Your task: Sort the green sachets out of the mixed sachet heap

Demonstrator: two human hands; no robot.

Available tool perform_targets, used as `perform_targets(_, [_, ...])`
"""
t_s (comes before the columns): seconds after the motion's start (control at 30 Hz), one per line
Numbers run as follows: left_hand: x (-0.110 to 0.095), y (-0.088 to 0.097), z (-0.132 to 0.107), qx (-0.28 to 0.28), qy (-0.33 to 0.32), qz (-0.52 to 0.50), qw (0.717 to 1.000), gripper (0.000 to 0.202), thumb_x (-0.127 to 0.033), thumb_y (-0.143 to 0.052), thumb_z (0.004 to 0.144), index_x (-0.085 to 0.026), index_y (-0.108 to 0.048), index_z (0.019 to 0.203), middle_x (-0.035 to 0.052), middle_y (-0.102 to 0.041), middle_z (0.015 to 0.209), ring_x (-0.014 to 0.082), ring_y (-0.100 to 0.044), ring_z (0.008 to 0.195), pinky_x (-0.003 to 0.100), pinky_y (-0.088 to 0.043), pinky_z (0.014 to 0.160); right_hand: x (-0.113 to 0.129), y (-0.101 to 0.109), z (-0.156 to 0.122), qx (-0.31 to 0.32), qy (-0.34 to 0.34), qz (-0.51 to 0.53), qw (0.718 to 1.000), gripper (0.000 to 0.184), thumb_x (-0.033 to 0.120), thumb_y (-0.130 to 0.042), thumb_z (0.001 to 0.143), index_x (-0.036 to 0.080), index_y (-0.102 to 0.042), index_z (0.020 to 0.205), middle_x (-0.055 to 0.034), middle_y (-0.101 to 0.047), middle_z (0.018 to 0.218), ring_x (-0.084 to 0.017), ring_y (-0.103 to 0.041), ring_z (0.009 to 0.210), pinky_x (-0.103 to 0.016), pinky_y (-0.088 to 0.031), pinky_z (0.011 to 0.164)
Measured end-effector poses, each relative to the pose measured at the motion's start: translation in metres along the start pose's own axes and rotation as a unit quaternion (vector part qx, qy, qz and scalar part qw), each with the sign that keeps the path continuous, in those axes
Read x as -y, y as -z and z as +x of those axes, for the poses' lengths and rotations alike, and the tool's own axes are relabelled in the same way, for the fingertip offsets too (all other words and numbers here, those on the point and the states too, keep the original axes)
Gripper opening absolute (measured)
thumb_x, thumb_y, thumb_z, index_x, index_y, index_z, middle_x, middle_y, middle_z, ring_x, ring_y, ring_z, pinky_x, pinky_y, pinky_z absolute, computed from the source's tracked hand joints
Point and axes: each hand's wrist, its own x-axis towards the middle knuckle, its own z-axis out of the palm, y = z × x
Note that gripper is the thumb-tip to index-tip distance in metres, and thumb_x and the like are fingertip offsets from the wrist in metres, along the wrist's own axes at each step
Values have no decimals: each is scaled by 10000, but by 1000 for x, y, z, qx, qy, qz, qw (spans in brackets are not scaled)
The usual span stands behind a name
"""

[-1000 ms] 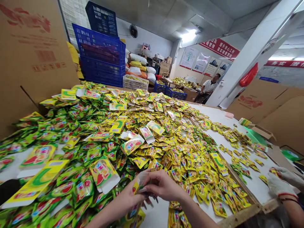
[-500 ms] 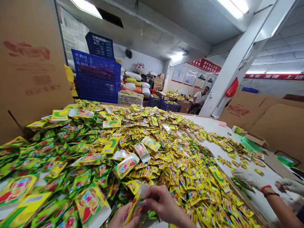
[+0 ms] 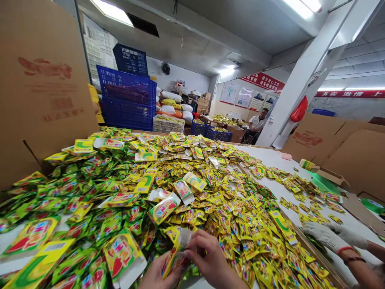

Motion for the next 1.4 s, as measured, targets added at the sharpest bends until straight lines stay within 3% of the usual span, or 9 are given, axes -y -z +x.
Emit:
perform_targets(0.2, [-2, -8, -5, 48, 9, -11, 999, 499, -480, -644, 796, -107, -595, 1124, 125, -631, 1148, 245, -581, 1021, 331, -453, 938, 26, 27, 7, 59, 10, -77, 995, 165, 312, -570, 907, 177, -627, 831, -64, -544, 889, -142, -526, 780, -228, -441, 664])
perform_targets(0.33, [-1, -9, -3, 90, 3, -94, 991, 707, -506, -622, 835, -159, -364, 1394, 172, -418, 1464, 248, -508, 1257, 359, -392, 1066, 38, 84, 18, -94, 32, -212, 972, 286, 371, -435, 968, 190, -576, 797, -71, -506, 811, -171, -505, 744, -266, -454, 661])
perform_targets(0.47, [-14, -10, -7, 83, -3, -83, 993, 597, -527, -610, 840, -139, -475, 1273, 165, -575, 1275, 239, -568, 1174, 337, -434, 1014, 21, 155, 12, -360, -50, -429, 827, 345, 466, -436, 933, 165, -596, 884, -136, -507, 944, -223, -529, 792, -330, -467, 646])
perform_targets(0.53, [-20, -11, -9, 78, -5, -50, 996, 529, -522, -567, 860, -115, -529, 1196, 130, -641, 1045, 219, -629, 978, 316, -493, 869, -2, 170, 9, -366, -102, -488, 786, 387, 444, -462, 920, 132, -592, 1108, -183, -493, 1100, -264, -553, 894, -375, -481, 693])
perform_targets(0.7, [-29, -7, -15, -13, -73, 136, 988, 309, -379, -486, 908, -138, -597, 1068, 62, -599, 835, 176, -573, 775, 282, -455, 725, -49, 121, 17, -106, -12, -443, 890, 426, 356, -463, 932, 183, -522, 1317, -167, -505, 1252, -291, -498, 1154, -469, -454, 948])
perform_targets(0.83, [-31, 4, -14, -149, -177, 283, 931, 200, -201, -450, 891, -157, -566, 1049, 82, -589, 978, 196, -562, 927, 315, -442, 837, -41, 74, 24, 47, 46, -403, 913, 456, 274, -496, 891, 155, -503, 1331, -146, -464, 1371, -296, -356, 1338, -512, -315, 1111])
perform_targets(1.1, [-21, 10, -9, -93, -239, 464, 848, 383, -96, -461, 814, -143, -602, 1167, 115, -586, 1186, 253, -518, 1139, 415, -412, 989, -7, 41, 9, 118, 78, -430, 892, 478, 398, -678, 783, 120, -587, 1161, -188, -511, 1321, -354, -422, 1290, -570, -249, 1147])
perform_targets(1.23, [-12, 8, -10, -40, -209, 521, 827, 538, -106, -528, 757, -147, -594, 1290, 132, -479, 1410, 312, -421, 1286, 494, -336, 1078, -12, 52, 7, 131, 86, -386, 909, 294, 278, -564, 871, 128, -636, 1113, -175, -556, 1312, -314, -506, 1259, -491, -431, 1064])
perform_targets(1.4, [-8, 10, -7, -72, -212, 505, 834, 253, -217, -507, 915, -209, -708, 1069, 101, -539, 1361, 318, -443, 1258, 523, -333, 1044, -18, 75, 4, 122, 67, -327, 935, 335, 315, -526, 905, 125, -651, 1151, -173, -569, 1319, -290, -557, 1231, -451, -492, 1013])
